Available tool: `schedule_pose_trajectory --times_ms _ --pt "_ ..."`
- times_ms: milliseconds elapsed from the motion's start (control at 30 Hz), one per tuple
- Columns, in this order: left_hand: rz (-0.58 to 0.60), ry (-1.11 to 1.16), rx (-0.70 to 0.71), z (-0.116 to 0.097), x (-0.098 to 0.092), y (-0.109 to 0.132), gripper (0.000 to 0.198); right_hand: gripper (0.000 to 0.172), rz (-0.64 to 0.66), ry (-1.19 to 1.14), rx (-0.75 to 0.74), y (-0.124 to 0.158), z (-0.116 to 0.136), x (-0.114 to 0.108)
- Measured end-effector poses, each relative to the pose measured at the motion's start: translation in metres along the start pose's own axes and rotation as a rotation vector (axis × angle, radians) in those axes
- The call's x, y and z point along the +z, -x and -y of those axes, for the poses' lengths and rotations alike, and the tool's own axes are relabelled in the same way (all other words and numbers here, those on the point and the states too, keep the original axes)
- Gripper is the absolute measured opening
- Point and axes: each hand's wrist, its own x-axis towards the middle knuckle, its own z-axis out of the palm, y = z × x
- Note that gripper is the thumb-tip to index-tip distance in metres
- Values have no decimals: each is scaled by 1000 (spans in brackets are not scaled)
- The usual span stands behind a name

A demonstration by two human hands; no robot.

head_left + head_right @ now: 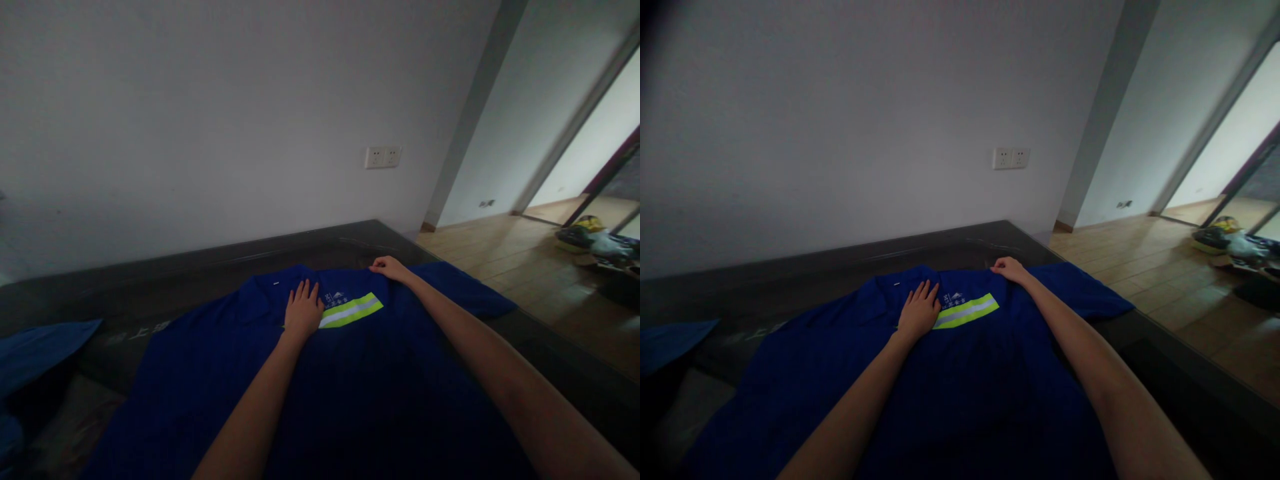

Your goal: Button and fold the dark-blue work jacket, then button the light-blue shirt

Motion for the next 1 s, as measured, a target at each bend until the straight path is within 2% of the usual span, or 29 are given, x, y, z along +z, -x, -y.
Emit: schedule_pose_trajectory --times_ms 300,500,567,633,733,800,933,1000 --pt "-2 -8 -1 1 5 -2 53 42 -145 182 124 10 0 6" --pt "-6 -18 0 0 3 -2 53 43 -252 147 105 31 -11 -21" --pt "2 -19 1 0 2 -1 53 39 -233 107 31 50 -21 -27" --pt "10 -22 4 -1 0 -1 53 40 -148 91 -1 72 -32 -25" --pt "7 -35 13 -1 -1 -1 53 48 19 131 108 103 -48 -15" --pt "6 -45 15 -1 0 -1 53 53 72 144 189 115 -55 -9" --pt "14 -46 14 1 4 -2 53 55 67 106 257 122 -58 -11" --pt "20 -42 15 2 5 -3 54 54 11 42 258 123 -57 -20"
